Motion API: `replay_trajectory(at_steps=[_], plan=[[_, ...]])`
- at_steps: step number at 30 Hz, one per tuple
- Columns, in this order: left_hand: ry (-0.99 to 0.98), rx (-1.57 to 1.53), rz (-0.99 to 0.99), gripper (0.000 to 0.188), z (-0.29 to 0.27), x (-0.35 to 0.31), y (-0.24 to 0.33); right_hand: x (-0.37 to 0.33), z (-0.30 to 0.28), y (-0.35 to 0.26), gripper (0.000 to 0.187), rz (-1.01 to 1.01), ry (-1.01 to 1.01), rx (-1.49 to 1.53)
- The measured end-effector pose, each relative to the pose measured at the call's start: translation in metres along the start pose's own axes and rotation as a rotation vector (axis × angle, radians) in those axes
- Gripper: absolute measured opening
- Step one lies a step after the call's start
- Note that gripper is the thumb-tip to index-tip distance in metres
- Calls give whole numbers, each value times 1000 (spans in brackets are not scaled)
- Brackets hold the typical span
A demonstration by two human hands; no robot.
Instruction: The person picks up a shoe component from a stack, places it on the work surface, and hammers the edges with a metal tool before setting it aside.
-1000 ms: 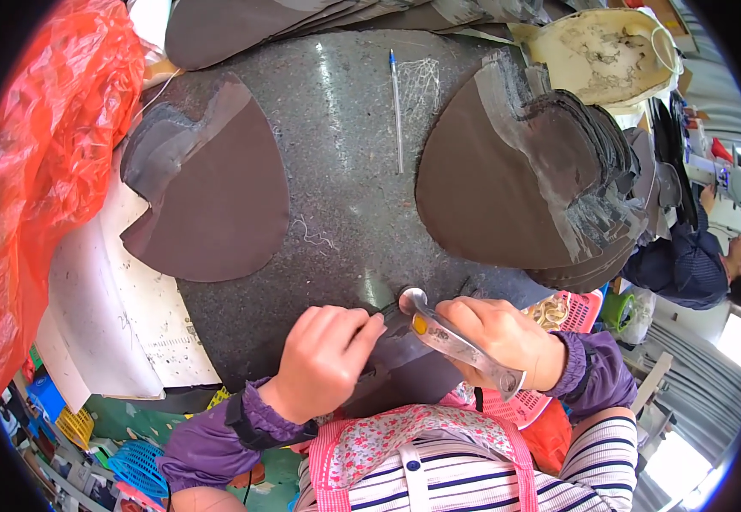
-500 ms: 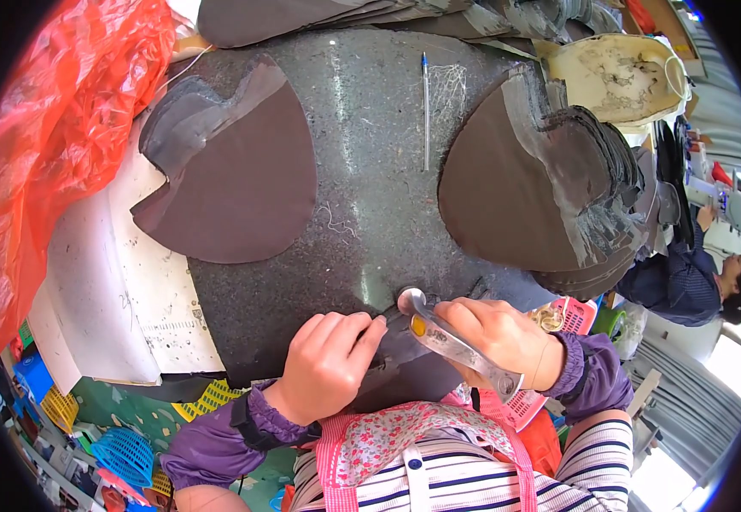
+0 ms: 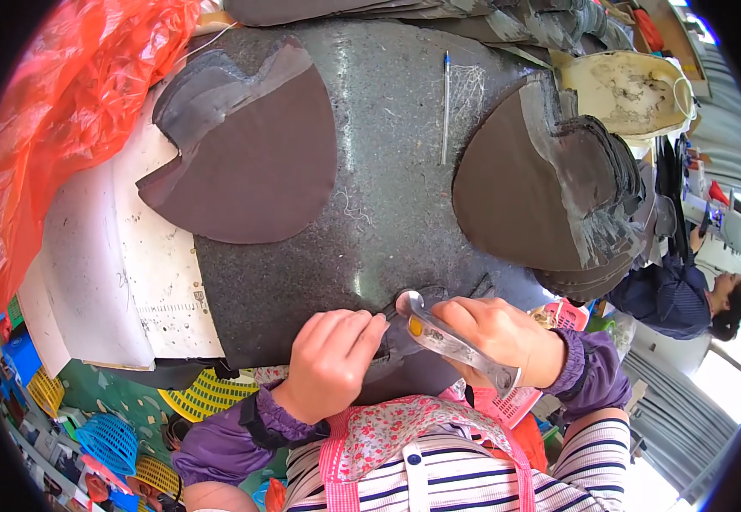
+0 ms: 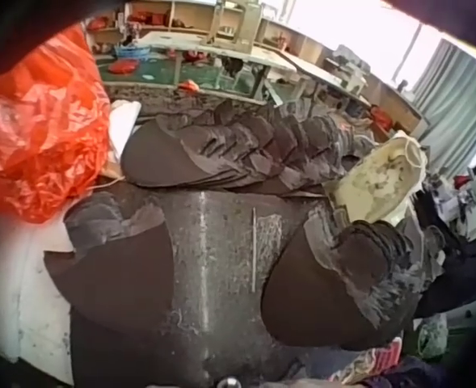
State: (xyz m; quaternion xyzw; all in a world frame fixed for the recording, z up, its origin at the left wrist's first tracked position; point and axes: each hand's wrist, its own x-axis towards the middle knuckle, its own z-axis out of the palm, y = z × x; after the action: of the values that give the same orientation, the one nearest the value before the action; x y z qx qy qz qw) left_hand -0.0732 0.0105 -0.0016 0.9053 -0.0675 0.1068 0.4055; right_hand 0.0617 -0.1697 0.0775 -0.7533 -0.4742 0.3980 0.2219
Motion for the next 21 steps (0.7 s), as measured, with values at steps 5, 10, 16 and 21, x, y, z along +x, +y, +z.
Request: replay_trajectory(at_steps=[5,10,16,21], plan=[[-76,107,42,28,-5,1,7,4,0,-1,34,-24,39,8],[-43,95,-15,30,-3,0,9,7,-2,-4,35,-16,-62,-19],[87,42,-171,28,-1,-9,11,6,1,-5,36,0,-59,10],[100,33,-128,26,3,-10,11,6,0,-4,37,-6,-58,-2]])
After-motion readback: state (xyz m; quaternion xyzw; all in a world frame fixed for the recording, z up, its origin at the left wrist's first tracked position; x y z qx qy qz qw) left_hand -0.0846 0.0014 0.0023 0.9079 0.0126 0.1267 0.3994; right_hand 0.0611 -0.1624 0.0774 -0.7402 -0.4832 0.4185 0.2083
